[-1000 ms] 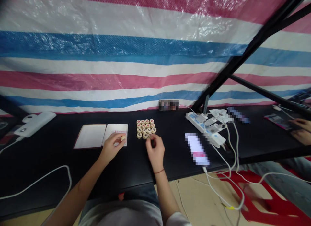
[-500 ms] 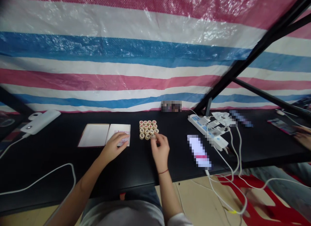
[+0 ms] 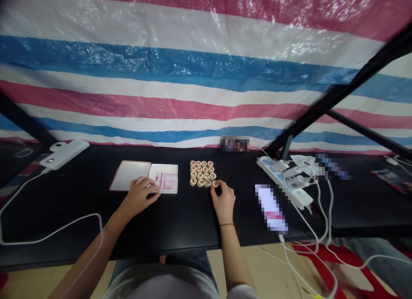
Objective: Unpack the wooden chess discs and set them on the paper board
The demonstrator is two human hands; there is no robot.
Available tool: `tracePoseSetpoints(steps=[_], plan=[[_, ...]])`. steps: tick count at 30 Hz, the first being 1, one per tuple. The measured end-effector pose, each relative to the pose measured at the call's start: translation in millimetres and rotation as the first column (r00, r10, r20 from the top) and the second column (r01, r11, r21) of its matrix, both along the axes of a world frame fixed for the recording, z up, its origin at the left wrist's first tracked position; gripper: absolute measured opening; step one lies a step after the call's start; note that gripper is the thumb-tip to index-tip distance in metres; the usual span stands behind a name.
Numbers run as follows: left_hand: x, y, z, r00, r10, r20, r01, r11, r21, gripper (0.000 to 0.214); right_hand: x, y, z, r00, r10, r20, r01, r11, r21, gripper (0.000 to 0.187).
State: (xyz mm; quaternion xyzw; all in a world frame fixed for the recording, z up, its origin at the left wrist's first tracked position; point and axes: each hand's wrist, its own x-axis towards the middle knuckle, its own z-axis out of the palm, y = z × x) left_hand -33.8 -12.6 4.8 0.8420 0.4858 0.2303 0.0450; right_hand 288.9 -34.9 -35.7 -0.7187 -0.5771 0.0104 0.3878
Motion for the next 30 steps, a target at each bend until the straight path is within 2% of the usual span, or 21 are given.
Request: tracePoseSetpoints(steps=[6,11,15,16,18,20,21,23,26,30], plan=[[10.7,-2.9,-0.1,0.996,-0.083,-0.013,0.082,0.996,-0.038,0.015,2.0,2.8,-2.1,1.000,0.010,-0.023,-0.010,1.000,-0.006,0.036],[7.8,-3.1,-0.4,0.997,-0.072,0.001,0.072,0.997,-0.035,0.017,1.7,-0.3,2.6,1.000,0.021,-0.022,-0.021,1.000,0.007,0.036],[6.4,-1.7,-2.4,0.998,-0.056,0.030,0.057,0.998,-0.021,0.015,-15.6,-3.9,21.6,0.999,-0.038,0.011,0.036,0.990,0.137,0.031],[6.5,-1.4,-3.3,0.998,-0.048,0.038,0.048,0.999,-0.014,0.014,-25.0,-3.2,28.6,1.000,-0.018,0.024,0.014,0.986,0.167,0.028],[7.5,-0.9,-5.6,0.998,-0.026,0.050,0.026,1.000,-0.001,0.013,-49.5,2.2,43.2,0.993,0.108,0.049,-0.116,0.976,0.186,0.022],[9.1,-0.8,-8.0,0.999,-0.010,0.054,0.009,1.000,0.015,0.012,-78.2,13.2,55.9,0.939,0.333,0.082,-0.340,0.935,0.104,0.021],[10.2,-0.9,-9.0,0.999,-0.007,0.050,0.006,1.000,0.024,0.012,-92.5,20.5,60.8,0.885,0.452,0.115,-0.457,0.889,0.023,0.023],[12.3,-1.8,-10.2,0.999,-0.007,0.036,0.005,0.999,0.037,0.013,-117.8,36.5,67.2,0.785,0.585,0.205,-0.562,0.811,-0.164,0.028],[14.6,-4.5,-10.0,0.998,0.059,0.026,-0.061,0.996,0.064,0.013,-143.4,57.2,69.1,0.706,0.626,0.331,-0.494,0.771,-0.402,0.031],[13.6,-8.8,-10.1,0.961,0.275,0.023,-0.276,0.957,0.092,0.031,-156.8,70.1,63.9,0.682,0.608,0.407,-0.400,0.776,-0.488,0.027]])
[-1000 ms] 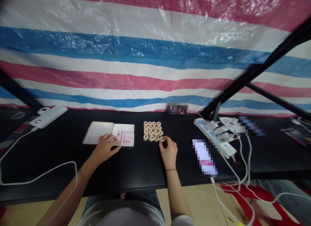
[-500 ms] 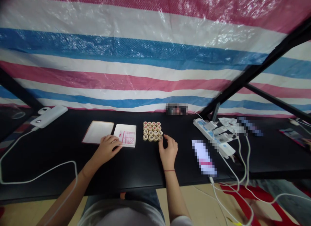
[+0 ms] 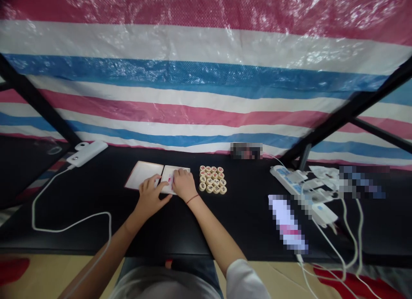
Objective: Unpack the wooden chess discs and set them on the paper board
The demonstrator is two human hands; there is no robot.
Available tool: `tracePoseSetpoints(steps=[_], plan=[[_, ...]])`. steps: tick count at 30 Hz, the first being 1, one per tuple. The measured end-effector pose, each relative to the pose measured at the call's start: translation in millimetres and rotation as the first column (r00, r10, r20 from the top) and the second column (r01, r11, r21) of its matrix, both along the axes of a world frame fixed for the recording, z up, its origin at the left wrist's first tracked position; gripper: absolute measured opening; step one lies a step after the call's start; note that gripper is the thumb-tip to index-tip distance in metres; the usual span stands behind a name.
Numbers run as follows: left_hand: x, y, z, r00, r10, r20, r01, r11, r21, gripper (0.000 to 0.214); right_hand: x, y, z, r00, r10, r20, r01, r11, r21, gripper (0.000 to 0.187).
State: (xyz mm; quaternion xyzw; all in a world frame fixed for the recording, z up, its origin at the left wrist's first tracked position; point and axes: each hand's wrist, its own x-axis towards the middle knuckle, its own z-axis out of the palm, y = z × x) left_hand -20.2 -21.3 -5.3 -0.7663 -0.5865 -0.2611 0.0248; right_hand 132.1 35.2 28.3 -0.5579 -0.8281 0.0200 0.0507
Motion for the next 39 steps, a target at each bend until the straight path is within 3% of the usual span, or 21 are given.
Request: tracePoseSetpoints(steps=[2,6,8,10,12,14,15,16,18,20,22,25,29,34,39], plan=[[-1.6,-1.2,-1.0,0.999,0.052,-0.008,-0.052,0.998,-0.018,0.036,-2.5,1.9,-3.1,1.000,-0.013,0.009,0.013,1.000,-0.017,0.024],[-3.3,-1.4,-1.5,0.999,0.039,0.005,-0.039,0.997,-0.073,0.026,-5.8,3.1,-6.4,0.999,-0.036,-0.031,0.035,0.999,-0.019,0.018],[-3.1,-0.9,-0.6,0.999,0.029,0.026,-0.027,0.996,-0.085,0.019,-4.0,3.2,-5.3,0.992,-0.032,-0.121,0.033,0.999,0.002,0.013],[-2.7,-0.1,0.2,0.999,0.017,0.047,-0.013,0.996,-0.088,0.015,4.2,1.5,-1.9,0.950,-0.030,-0.310,0.036,0.999,0.014,0.012],[-2.5,0.8,0.1,0.998,0.002,0.062,0.003,0.996,-0.089,0.013,20.8,-4.4,2.9,0.817,-0.046,-0.575,0.053,0.999,-0.005,0.012],[-2.8,1.7,-1.2,0.998,-0.008,0.066,0.014,0.996,-0.088,0.012,45.6,-16.2,7.4,0.605,-0.087,-0.791,0.040,0.996,-0.080,0.021],[-2.9,2.1,-2.1,0.998,-0.011,0.067,0.017,0.996,-0.087,0.012,60.0,-24.2,8.8,0.504,-0.119,-0.855,0.013,0.991,-0.130,0.030],[-3.1,2.6,-3.2,0.998,-0.012,0.068,0.017,0.996,-0.086,0.011,74.8,-33.1,9.3,0.455,-0.161,-0.876,-0.034,0.980,-0.197,0.037],[-3.3,3.3,-5.1,0.997,-0.019,0.074,0.024,0.996,-0.080,0.009,102.4,-51.8,7.5,0.493,-0.245,-0.835,-0.095,0.938,-0.332,0.042],[-3.1,3.6,-6.2,0.997,-0.029,0.078,0.034,0.997,-0.064,0.007,123.0,-68.2,2.5,0.652,-0.262,-0.711,-0.033,0.927,-0.373,0.041],[-2.5,3.4,-6.1,0.997,-0.027,0.071,0.030,0.999,-0.040,0.009,134.1,-79.9,-3.8,0.795,-0.257,-0.549,0.101,0.949,-0.299,0.042],[-1.6,2.3,-3.8,0.999,0.009,0.049,-0.008,1.000,-0.001,0.018,134.5,-92.4,-12.3,0.896,-0.228,-0.381,0.226,0.973,-0.049,0.040],[-2.1,1.0,0.3,0.996,0.080,0.029,-0.081,0.996,0.041,0.028,118.4,-111.3,-22.7,0.924,-0.214,-0.317,0.272,0.951,0.151,0.023],[-3.6,1.1,0.8,0.994,0.109,-0.011,-0.109,0.994,-0.017,0.024,106.9,-126.6,-33.3,0.930,-0.174,-0.323,0.240,0.954,0.177,0.022],[-4.0,1.0,-1.1,0.991,0.132,-0.031,-0.133,0.991,-0.013,0.025,117.2,-119.8,-28.3,0.909,-0.095,-0.405,0.155,0.981,0.118,0.018]])
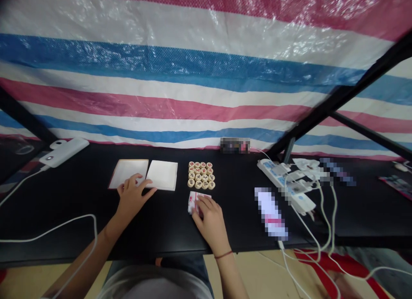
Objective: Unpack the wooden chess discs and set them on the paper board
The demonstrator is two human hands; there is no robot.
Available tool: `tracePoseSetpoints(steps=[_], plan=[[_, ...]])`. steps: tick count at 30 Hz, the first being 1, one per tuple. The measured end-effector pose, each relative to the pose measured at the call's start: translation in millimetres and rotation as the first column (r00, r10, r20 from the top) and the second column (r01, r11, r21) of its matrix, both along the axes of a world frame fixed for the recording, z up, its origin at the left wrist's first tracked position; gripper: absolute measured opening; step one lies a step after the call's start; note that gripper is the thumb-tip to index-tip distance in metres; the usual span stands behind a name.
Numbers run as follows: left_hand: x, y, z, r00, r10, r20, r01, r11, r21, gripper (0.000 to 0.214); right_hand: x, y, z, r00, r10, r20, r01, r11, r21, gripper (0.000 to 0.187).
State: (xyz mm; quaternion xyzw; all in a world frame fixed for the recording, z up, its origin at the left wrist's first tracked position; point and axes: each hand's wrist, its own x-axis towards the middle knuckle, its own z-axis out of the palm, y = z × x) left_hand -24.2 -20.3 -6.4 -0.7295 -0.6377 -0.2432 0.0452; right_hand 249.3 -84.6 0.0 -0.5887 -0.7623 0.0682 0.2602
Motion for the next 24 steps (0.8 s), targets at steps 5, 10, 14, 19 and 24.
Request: tracePoseSetpoints(steps=[5,10,14,19,24], plan=[[0.9,0.1,-3.1,1.000,0.010,-0.008,-0.010,1.000,-0.002,0.024,2.4,4.8,-1.0,0.999,-0.045,-0.023,0.046,0.999,0.026,0.018],[4.5,7.0,-9.9,0.999,-0.024,-0.037,0.024,1.000,-0.005,0.027,-16.6,8.0,3.0,0.989,-0.089,-0.117,0.107,0.982,0.158,0.018],[7.7,17.9,-9.5,0.996,-0.035,-0.077,0.034,0.999,-0.012,0.029,-51.9,24.7,18.7,0.980,0.121,-0.156,-0.093,0.980,0.177,0.016],[3.7,23.8,-1.0,0.991,-0.090,-0.102,0.100,0.989,0.106,0.028,-95.1,61.6,21.2,0.873,0.483,-0.074,-0.470,0.872,0.138,0.012],[-12.6,17.3,-4.9,0.902,-0.420,-0.103,0.427,0.903,0.053,0.030,-108.8,80.2,0.6,0.879,0.472,0.070,-0.475,0.880,0.026,0.012]])
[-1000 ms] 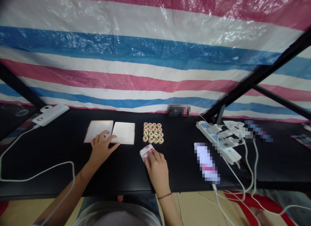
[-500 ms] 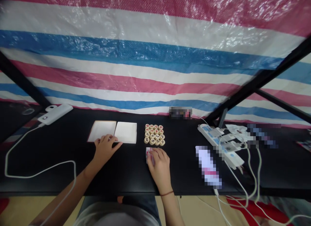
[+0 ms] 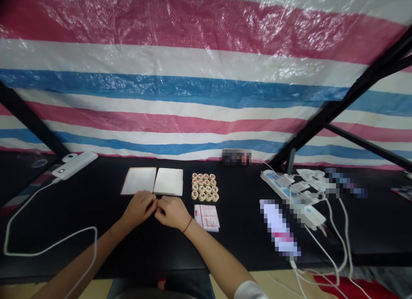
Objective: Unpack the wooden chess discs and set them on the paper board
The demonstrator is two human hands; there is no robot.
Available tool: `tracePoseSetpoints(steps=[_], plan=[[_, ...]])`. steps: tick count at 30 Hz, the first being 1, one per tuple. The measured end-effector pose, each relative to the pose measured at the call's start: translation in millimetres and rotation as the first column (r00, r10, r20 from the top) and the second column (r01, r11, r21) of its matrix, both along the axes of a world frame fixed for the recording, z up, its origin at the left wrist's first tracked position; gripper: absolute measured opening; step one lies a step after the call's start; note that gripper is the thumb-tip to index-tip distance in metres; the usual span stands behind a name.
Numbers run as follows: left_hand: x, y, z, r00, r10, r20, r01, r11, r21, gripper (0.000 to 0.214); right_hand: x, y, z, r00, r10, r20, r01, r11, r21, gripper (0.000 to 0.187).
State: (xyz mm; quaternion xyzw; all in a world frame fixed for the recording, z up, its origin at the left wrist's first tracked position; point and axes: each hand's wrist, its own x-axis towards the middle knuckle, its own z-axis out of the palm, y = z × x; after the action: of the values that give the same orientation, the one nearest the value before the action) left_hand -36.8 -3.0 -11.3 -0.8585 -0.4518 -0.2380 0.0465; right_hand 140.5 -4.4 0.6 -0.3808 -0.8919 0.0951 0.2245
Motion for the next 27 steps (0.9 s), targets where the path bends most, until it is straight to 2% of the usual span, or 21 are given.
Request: tracePoseSetpoints(steps=[2,4,9,14,20,27], plan=[[-3.8,-1.1,-3.8,0.988,-0.149,-0.036,0.145,0.984,-0.103,0.032,0.1,0.9,-6.8,0.998,-0.046,0.039,0.047,0.998,-0.034,0.013],[-4.2,-0.1,-5.4,0.980,-0.194,-0.053,0.181,0.965,-0.191,0.032,0.7,1.1,-9.8,0.996,-0.070,0.054,0.073,0.995,-0.070,0.014],[0.6,4.9,0.8,0.994,-0.113,0.014,0.110,0.934,-0.340,0.034,1.2,3.8,-7.5,0.995,-0.095,-0.011,0.092,0.980,-0.178,0.015],[1.4,6.6,3.2,0.994,-0.019,0.106,0.065,0.890,-0.451,0.034,3.3,5.9,-8.6,0.990,-0.097,-0.100,0.072,0.970,-0.231,0.018],[1.3,7.6,-1.3,0.989,0.006,0.145,0.067,0.868,-0.491,0.035,4.6,5.5,-7.8,0.986,-0.087,-0.140,0.050,0.968,-0.247,0.022],[2.2,5.2,3.2,0.984,0.012,0.176,0.080,0.857,-0.509,0.034,4.8,5.4,-3.8,0.983,-0.090,-0.159,0.046,0.964,-0.261,0.025]])
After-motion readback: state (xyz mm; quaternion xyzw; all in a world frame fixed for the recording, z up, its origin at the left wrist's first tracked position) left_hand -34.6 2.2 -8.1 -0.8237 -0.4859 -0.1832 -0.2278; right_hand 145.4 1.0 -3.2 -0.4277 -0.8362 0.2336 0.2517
